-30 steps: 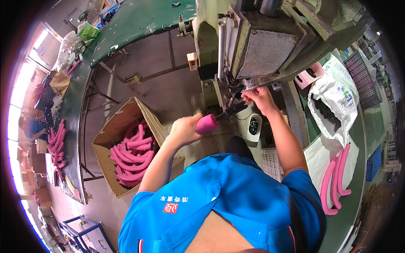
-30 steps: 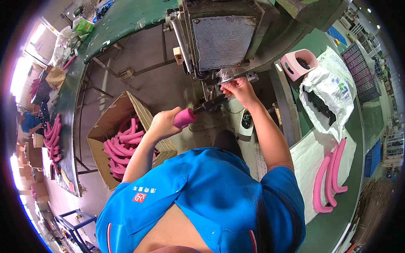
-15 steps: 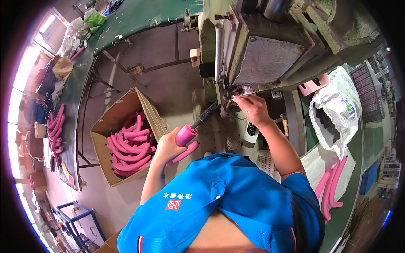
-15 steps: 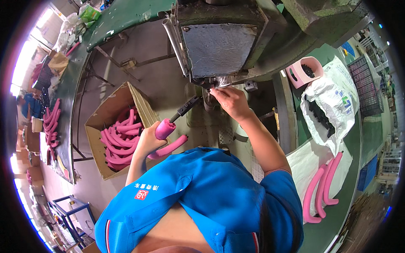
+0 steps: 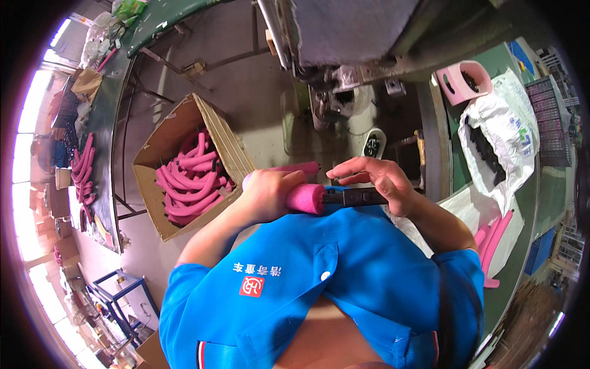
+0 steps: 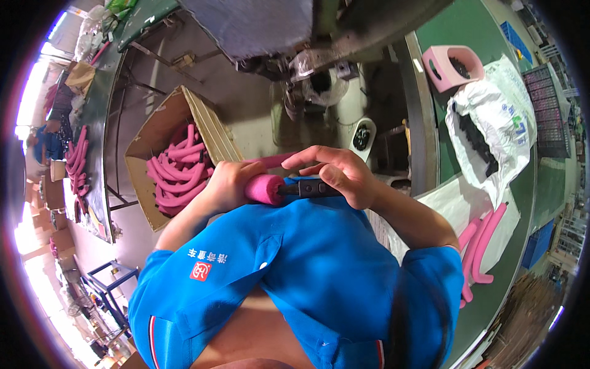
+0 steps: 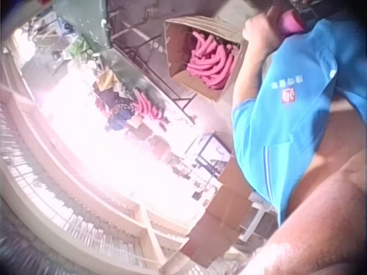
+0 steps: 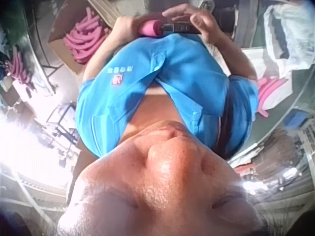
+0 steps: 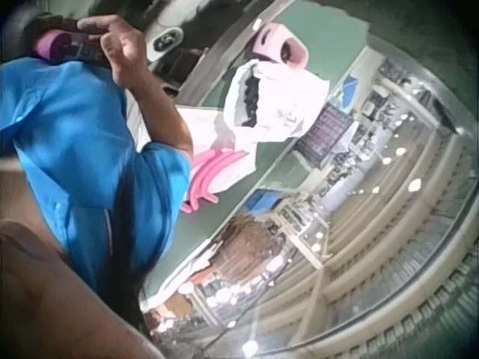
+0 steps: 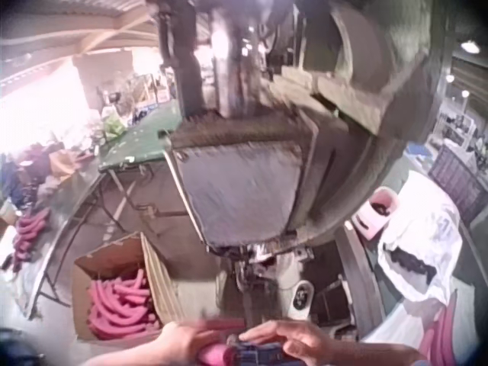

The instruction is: The person repeatedly inserts black plastic components into pink foam tubes using a press machine. The person then stacks the finished pink foam handles into a cardboard box.

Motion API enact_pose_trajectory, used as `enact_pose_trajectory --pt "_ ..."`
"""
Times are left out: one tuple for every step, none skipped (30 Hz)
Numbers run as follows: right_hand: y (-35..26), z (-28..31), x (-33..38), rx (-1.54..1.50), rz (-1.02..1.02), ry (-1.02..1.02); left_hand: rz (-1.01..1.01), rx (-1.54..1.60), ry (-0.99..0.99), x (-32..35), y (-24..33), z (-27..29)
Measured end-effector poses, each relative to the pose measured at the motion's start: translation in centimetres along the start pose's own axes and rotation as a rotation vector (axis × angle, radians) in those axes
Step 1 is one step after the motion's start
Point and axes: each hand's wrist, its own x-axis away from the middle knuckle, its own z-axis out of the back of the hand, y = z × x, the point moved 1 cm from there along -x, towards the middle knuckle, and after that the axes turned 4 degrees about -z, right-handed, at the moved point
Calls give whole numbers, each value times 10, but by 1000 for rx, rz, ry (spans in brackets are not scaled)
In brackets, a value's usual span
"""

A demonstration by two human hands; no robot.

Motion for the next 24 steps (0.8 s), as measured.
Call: enact_pose_trajectory --pt "0 -4 6 9 37 44 -47 10 -19 -2 3 -7" --pt "3 -8 11 72 1 19 -43 2 -38 -3 9 -13" --pt "1 -6 15 92 -137 -66 -50 -15 -47 -8 14 -16" --pt "2 -7 15 154 -94 -49 -56 -33 -54 -12 18 -19" --pt "5 -11 12 215 -51 -34 -110 -4 8 -12 17 -32" --pt "10 -14 9 293 87 8 -130 -16 -5 -16 20 -34" --pt "14 -16 7 314 91 37 -148 -29 -16 -18 22 -35" --pt "18 -18 6 334 94 65 -111 -47 -59 -19 23 -38" --pt "22 -19 4 358 98 95 -77 -66 -101 -20 23 -40" --pt "27 -22 3 341 95 138 -42 -85 -142 -20 22 -42" --pt "29 -23 2 252 56 146 -47 -54 -118 -20 21 -41" --pt "31 -23 0 164 18 149 -50 -25 -90 -19 19 -39" --pt "33 -23 -2 76 -19 150 -51 3 -61 -18 18 -37" --pt "38 -26 -5 -27 -47 132 9 -5 -34 -16 18 -33" --pt "44 -27 -9 -63 -41 202 67 -14 -9 -14 20 -28" --pt "49 -29 -14 -99 -36 270 124 -23 16 -13 21 -23" --pt "54 -29 -18 -135 -30 340 214 -108 12 -9 18 -16" --pt "61 -25 -20 -118 29 434 403 -192 -13 2 2 -11" --pt "68 -18 -18 -166 45 537 576 -275 -43 14 -20 -4" --pt "70 -7 -11 -101 18 590 609 -282 86 27 -28 12" --pt "71 6 -1 -27 -9 661 619 -281 211 42 -37 27" --pt "68 14 7 38 -83 686 668 -379 269 63 -54 35" --pt "78 23 17 11 -108 734 648 -429 320 82 -71 45" --pt "86 30 26 7 -104 764 710 -551 343 109 -96 52"
